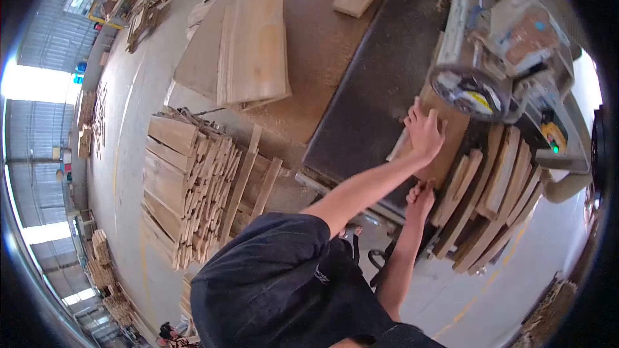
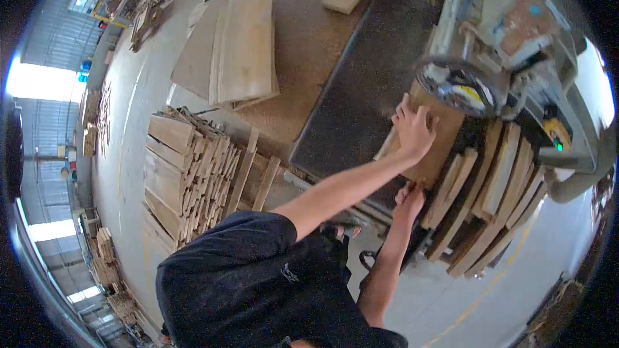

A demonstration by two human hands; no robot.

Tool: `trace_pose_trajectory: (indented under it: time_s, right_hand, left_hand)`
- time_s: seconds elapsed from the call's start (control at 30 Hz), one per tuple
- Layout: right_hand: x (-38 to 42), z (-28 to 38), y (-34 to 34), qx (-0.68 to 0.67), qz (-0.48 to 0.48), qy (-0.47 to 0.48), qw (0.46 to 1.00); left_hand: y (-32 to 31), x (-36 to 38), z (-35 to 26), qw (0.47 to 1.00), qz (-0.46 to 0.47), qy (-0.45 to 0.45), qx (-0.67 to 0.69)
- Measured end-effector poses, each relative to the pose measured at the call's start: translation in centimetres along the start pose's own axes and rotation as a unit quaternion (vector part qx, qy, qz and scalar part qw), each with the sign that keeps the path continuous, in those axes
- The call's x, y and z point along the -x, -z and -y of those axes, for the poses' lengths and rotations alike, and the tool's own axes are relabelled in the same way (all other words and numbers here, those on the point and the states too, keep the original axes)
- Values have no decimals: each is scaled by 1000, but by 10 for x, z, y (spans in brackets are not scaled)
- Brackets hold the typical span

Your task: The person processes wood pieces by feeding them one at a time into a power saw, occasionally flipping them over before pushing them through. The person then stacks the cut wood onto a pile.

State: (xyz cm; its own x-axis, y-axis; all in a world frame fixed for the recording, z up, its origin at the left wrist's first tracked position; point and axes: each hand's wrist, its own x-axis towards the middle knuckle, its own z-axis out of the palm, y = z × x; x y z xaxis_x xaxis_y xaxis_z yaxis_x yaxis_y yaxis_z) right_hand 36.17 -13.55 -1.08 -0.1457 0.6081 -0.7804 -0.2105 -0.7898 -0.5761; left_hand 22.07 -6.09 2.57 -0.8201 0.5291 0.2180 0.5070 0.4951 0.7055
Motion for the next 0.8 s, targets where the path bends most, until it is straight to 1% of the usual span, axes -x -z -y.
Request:
trace_pose_trajectory:
  time_s: [0.03, 0.07, 0.1, 0.17, 0.2, 0.27, 0.3, 0.33, 0.37, 0.4, 0.43, 0.5, 0.53, 0.57, 0.6, 0.63, 0.7, 0.73, 0.77, 0.8]
  right_hand:
    - [-4, 5, -5, -7, -15, -9, 1000]
    - [-8, 9, -10, -18, 3, -5, 1000]
    - [-12, 9, -16, -16, -9, 18, 1000]
    - [-13, 7, -40, -26, -48, 85, 995]
    - [-17, 8, -55, -35, -59, 93, 993]
    - [-18, 14, -66, 8, -161, 94, 982]
    - [-18, 20, -66, 6, -172, 103, 980]
    - [-23, 27, -71, -2, -168, 75, 983]
    - [-29, 35, -80, -13, -161, 48, 986]
    - [-33, 43, -86, -9, -164, 31, 986]
    - [-38, 47, -90, -10, -174, 35, 984]
    - [-49, 49, -95, 11, -152, 65, 986]
    - [-61, 49, -91, 13, -141, 83, 987]
    - [-68, 51, -92, 19, -143, 100, 984]
    - [-72, 53, -96, 32, -169, 75, 982]
    - [-74, 58, -102, 45, -194, 51, 979]
    - [-70, 56, -105, 53, -216, 68, 973]
    - [-71, 55, -104, 31, -208, 86, 974]
    - [-63, 57, -103, 34, -210, 88, 973]
    - [-53, 56, -104, 23, -191, 111, 975]
  left_hand:
    - [-5, -6, 5, 999, -20, 13, 45]
    - [-12, -15, 12, 995, -38, 24, 90]
    - [-7, -28, 20, 995, -41, 21, 89]
    - [15, -43, 41, 969, -88, 52, 227]
    - [25, -60, 58, 975, -95, 8, 199]
    - [43, -106, 102, 983, -117, -64, 126]
    - [49, -139, 124, 984, -114, -87, 108]
    - [60, -176, 137, 986, -125, -76, 74]
    - [67, -218, 157, 988, -117, -95, 41]
    - [73, -261, 162, 993, -107, -51, -8]
    - [78, -295, 169, 994, -89, -3, -60]
    - [81, -345, 193, 980, -123, -41, -150]
    - [82, -359, 208, 983, -121, -39, -135]
    - [82, -372, 226, 986, -31, -51, -158]
    - [82, -380, 232, 981, 54, -62, -177]
    - [89, -379, 222, 985, 43, -57, -159]
    - [103, -361, 203, 974, 128, 10, -185]
    - [113, -349, 187, 977, 124, 12, -173]
    - [126, -331, 174, 978, 149, 83, -121]
    - [138, -311, 170, 970, 175, 154, -74]
